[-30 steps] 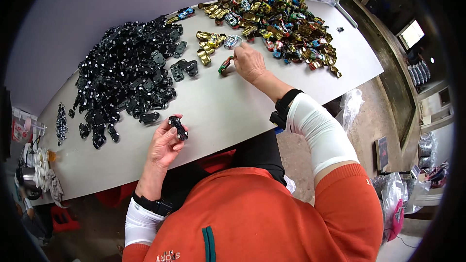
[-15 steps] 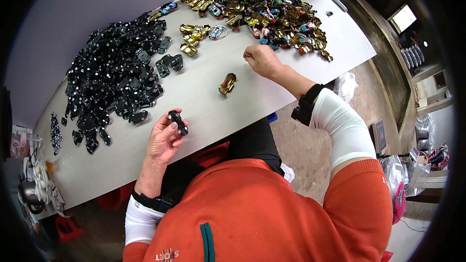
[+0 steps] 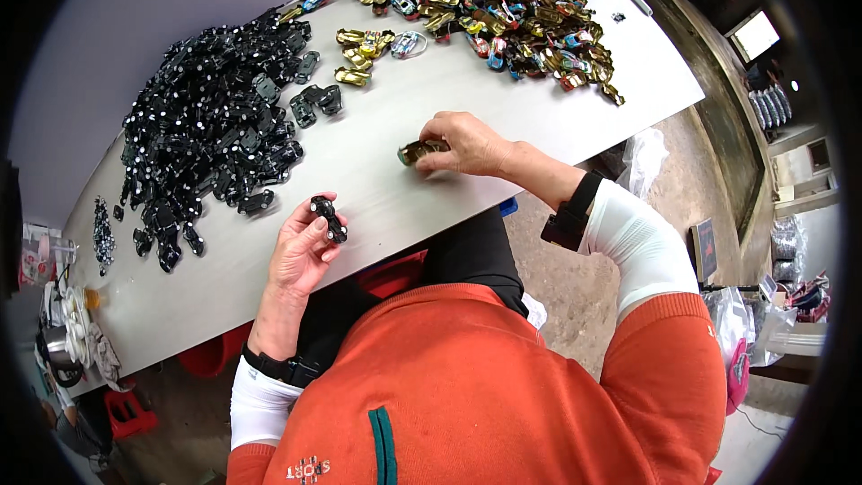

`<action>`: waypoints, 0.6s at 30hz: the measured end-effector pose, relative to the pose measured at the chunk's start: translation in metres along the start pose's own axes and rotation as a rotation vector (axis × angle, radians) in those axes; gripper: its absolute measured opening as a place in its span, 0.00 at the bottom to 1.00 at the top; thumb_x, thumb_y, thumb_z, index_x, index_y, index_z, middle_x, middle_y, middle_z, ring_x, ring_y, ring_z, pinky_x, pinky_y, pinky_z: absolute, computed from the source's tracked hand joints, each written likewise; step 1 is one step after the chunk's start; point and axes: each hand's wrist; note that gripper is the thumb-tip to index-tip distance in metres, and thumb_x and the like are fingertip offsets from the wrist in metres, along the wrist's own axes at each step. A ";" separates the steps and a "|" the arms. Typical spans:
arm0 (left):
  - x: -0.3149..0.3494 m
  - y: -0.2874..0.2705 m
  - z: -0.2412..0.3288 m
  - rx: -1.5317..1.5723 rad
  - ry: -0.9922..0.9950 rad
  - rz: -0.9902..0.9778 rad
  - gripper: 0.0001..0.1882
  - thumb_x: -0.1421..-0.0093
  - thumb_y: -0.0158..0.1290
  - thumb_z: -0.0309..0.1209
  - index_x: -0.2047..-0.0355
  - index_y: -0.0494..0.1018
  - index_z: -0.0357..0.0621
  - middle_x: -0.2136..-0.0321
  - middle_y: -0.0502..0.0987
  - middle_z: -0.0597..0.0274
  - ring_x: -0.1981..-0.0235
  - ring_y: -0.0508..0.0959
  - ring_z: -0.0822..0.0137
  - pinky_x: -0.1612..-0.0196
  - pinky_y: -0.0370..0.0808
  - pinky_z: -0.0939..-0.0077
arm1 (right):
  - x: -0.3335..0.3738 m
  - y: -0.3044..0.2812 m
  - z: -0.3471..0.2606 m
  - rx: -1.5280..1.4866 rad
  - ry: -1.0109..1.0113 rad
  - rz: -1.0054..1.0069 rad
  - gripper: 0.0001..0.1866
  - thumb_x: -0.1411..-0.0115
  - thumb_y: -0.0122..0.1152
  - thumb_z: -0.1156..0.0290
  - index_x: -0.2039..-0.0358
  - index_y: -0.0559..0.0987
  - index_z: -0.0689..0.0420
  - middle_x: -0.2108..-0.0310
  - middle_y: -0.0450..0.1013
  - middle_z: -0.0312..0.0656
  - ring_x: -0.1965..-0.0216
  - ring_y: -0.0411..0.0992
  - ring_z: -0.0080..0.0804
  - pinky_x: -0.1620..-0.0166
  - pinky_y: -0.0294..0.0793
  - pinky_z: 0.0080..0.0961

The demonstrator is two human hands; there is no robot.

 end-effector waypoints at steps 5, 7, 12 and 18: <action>-0.002 0.012 0.006 0.036 0.012 0.013 0.20 0.47 0.56 0.25 0.53 0.67 0.40 0.70 0.76 0.57 0.75 0.74 0.76 0.79 0.68 0.87 | -0.015 -0.010 -0.014 -1.197 0.369 -0.469 0.24 0.42 0.52 0.49 0.69 0.73 0.63 0.77 0.66 0.36 0.85 0.57 0.14 0.85 0.53 0.10; -0.005 0.015 0.011 0.082 0.043 -0.039 0.20 0.47 0.56 0.25 0.53 0.67 0.38 0.68 0.76 0.57 0.73 0.75 0.74 0.74 0.71 0.84 | -0.021 -0.006 -0.019 -1.365 0.349 -0.618 0.25 0.42 0.52 0.48 0.68 0.72 0.63 0.78 0.66 0.36 0.85 0.56 0.13 0.86 0.52 0.08; -0.017 0.026 0.027 0.131 0.163 -0.139 0.16 0.45 0.54 0.25 0.56 0.69 0.36 0.62 0.74 0.54 0.68 0.75 0.68 0.66 0.75 0.75 | -0.039 0.001 -0.029 -1.375 0.402 -0.729 0.25 0.41 0.50 0.49 0.69 0.72 0.64 0.79 0.66 0.35 0.86 0.57 0.13 0.88 0.52 0.08; -0.035 0.012 0.029 0.105 0.084 -0.127 0.11 0.45 0.53 0.25 0.60 0.72 0.38 0.62 0.75 0.56 0.70 0.74 0.70 0.66 0.75 0.76 | -0.056 -0.002 -0.035 -1.224 0.467 -0.784 0.25 0.39 0.45 0.50 0.71 0.72 0.63 0.81 0.65 0.34 0.87 0.56 0.13 0.89 0.51 0.09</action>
Point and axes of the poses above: each hand's wrist, its own x-axis away from the middle knuckle, its own y-axis out of the palm, z = x × y
